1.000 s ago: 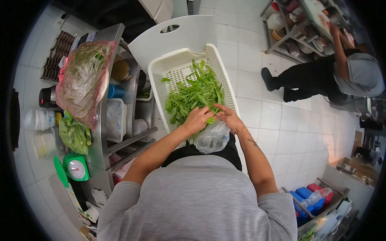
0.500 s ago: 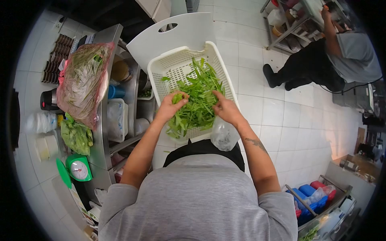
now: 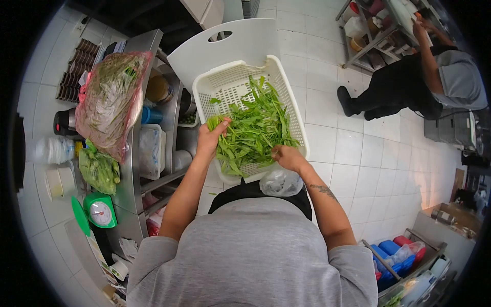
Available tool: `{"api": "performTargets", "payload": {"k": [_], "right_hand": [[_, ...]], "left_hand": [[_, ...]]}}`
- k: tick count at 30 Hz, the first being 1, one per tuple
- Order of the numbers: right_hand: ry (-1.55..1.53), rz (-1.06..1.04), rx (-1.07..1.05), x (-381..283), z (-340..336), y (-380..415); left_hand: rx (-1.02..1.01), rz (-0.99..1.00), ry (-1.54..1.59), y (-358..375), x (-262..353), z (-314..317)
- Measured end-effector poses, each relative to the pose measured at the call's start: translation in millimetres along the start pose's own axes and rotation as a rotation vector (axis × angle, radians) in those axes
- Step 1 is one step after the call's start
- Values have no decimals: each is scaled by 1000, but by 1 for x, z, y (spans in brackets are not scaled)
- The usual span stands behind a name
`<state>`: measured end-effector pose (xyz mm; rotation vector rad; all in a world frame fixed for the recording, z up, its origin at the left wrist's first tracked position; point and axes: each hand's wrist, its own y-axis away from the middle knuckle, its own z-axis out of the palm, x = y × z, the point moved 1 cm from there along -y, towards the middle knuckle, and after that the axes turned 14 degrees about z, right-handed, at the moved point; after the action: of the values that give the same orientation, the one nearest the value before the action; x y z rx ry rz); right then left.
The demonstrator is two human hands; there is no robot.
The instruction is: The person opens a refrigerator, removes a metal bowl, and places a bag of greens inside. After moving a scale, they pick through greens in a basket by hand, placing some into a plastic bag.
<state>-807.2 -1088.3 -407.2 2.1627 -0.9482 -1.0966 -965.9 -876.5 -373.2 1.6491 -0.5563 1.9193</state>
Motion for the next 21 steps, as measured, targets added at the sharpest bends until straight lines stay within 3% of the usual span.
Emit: {"api": "performTargets", "payload": {"k": [3, 6, 9, 12, 15, 18, 21], "right_hand": [[-262, 9, 210, -8, 20, -16], [-404, -105, 250, -18, 24, -35], [-438, -128, 191, -20, 25, -49], [-726, -100, 51, -12, 28, -58], [-786, -131, 25, -10, 24, -53], [-894, -150, 164, 4, 9, -50], [-563, -148, 573, 24, -28, -37]], "left_hand": [[22, -27, 28, 8, 3, 2], [15, -48, 42, 13, 5, 5], [0, -38, 69, 15, 2, 7], [-8, -35, 63, 19, 1, 6], [-26, -47, 24, 25, -2, 0], [24, -50, -51, 30, 5, -15], [79, -96, -84, 33, 14, -48]]}}
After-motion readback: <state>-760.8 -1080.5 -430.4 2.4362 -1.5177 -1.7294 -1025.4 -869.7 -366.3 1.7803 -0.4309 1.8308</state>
